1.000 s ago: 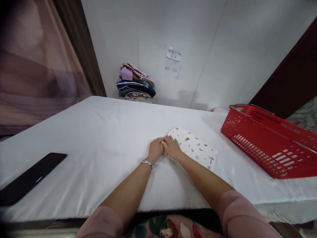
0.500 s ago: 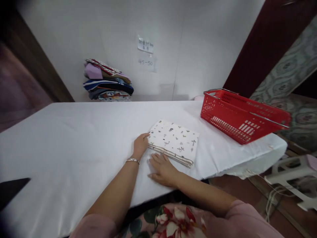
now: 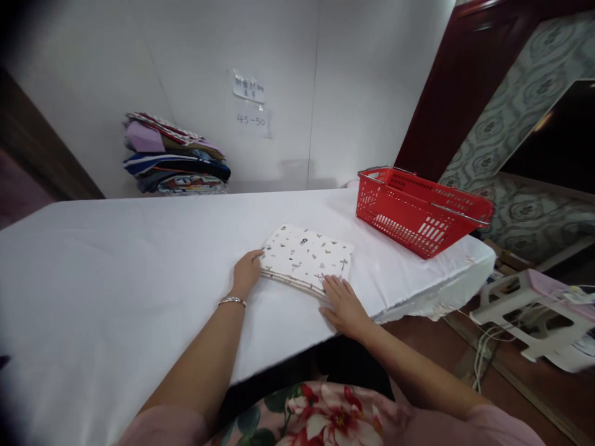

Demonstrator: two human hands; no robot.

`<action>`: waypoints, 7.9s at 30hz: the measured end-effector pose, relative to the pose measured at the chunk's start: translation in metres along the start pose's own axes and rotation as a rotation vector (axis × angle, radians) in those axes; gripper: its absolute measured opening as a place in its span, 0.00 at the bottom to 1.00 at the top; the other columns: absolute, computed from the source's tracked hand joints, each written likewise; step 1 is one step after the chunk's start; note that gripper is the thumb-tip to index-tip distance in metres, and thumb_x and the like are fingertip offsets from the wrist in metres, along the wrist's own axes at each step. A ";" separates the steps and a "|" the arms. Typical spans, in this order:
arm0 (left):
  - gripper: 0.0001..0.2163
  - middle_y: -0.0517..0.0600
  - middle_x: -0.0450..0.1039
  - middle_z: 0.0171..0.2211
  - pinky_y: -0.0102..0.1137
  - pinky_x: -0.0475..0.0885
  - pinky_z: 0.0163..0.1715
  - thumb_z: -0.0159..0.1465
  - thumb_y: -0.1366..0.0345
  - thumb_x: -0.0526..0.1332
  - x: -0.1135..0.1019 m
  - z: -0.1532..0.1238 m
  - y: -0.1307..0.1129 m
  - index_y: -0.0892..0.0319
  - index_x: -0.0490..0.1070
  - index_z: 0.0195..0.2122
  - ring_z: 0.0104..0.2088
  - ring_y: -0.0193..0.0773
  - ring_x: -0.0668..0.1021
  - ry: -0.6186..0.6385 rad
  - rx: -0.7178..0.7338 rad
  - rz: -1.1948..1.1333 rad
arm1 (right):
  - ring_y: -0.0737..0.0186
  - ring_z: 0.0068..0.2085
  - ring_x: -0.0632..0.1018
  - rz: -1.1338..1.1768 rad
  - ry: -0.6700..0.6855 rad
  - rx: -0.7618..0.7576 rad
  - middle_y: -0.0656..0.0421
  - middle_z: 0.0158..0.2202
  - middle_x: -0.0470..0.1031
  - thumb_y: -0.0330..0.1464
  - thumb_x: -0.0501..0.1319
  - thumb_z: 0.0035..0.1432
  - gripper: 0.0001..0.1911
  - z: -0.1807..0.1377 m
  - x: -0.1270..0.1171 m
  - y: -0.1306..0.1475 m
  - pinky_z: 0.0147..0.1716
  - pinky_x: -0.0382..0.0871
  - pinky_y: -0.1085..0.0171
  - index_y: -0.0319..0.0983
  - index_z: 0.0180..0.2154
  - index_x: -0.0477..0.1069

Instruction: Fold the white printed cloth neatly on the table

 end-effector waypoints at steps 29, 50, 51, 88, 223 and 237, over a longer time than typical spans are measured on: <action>0.07 0.46 0.73 0.44 0.38 0.57 0.52 0.59 0.61 0.61 0.017 -0.041 -0.066 0.50 0.77 0.37 0.47 0.40 0.70 0.291 0.464 0.072 | 0.57 0.43 0.72 0.092 -0.019 0.032 0.54 0.39 0.73 0.38 0.49 0.62 0.16 0.050 -0.019 0.007 0.42 0.65 0.61 0.43 0.43 0.74; 0.08 0.48 0.71 0.42 0.36 0.60 0.49 0.58 0.71 0.58 0.026 -0.060 -0.094 0.52 0.76 0.32 0.47 0.39 0.69 0.233 0.650 0.038 | 0.60 0.38 0.74 0.278 -0.097 0.086 0.58 0.37 0.74 0.30 0.49 0.58 0.12 0.055 -0.021 -0.007 0.38 0.66 0.63 0.42 0.36 0.71; 0.07 0.48 0.70 0.42 0.36 0.60 0.50 0.58 0.69 0.59 0.027 -0.060 -0.093 0.52 0.76 0.33 0.47 0.39 0.69 0.236 0.637 0.046 | 0.60 0.39 0.74 0.267 -0.090 0.063 0.58 0.38 0.74 0.29 0.48 0.58 0.13 0.056 -0.021 -0.005 0.39 0.66 0.63 0.42 0.35 0.71; 0.08 0.49 0.71 0.39 0.35 0.61 0.48 0.63 0.72 0.50 0.027 -0.063 -0.096 0.57 0.67 0.33 0.44 0.38 0.70 0.276 0.598 0.089 | 0.58 0.42 0.70 -0.012 -0.102 -0.079 0.53 0.39 0.72 0.28 0.49 0.62 0.12 0.055 -0.026 0.026 0.41 0.64 0.62 0.39 0.35 0.70; 0.21 0.50 0.54 0.63 0.44 0.54 0.57 0.66 0.56 0.44 0.037 -0.005 -0.043 0.55 0.59 0.58 0.61 0.45 0.57 0.090 0.163 0.517 | 0.51 0.65 0.50 -0.076 0.086 0.190 0.49 0.65 0.50 0.44 0.42 0.64 0.30 0.097 0.027 -0.079 0.59 0.44 0.46 0.34 0.61 0.53; 0.22 0.49 0.51 0.64 0.44 0.59 0.53 0.65 0.57 0.42 0.037 -0.003 -0.043 0.54 0.56 0.59 0.60 0.44 0.56 0.184 0.101 0.510 | 0.49 0.63 0.56 0.351 -0.168 0.559 0.47 0.65 0.49 0.43 0.50 0.57 0.32 0.042 0.026 -0.122 0.57 0.56 0.54 0.34 0.59 0.59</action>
Point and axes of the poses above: each hand's wrist, its own z-axis towards the middle knuckle, its own x-axis out of the palm, y = z × x, the point moved 8 cm from there along z, towards the middle knuckle
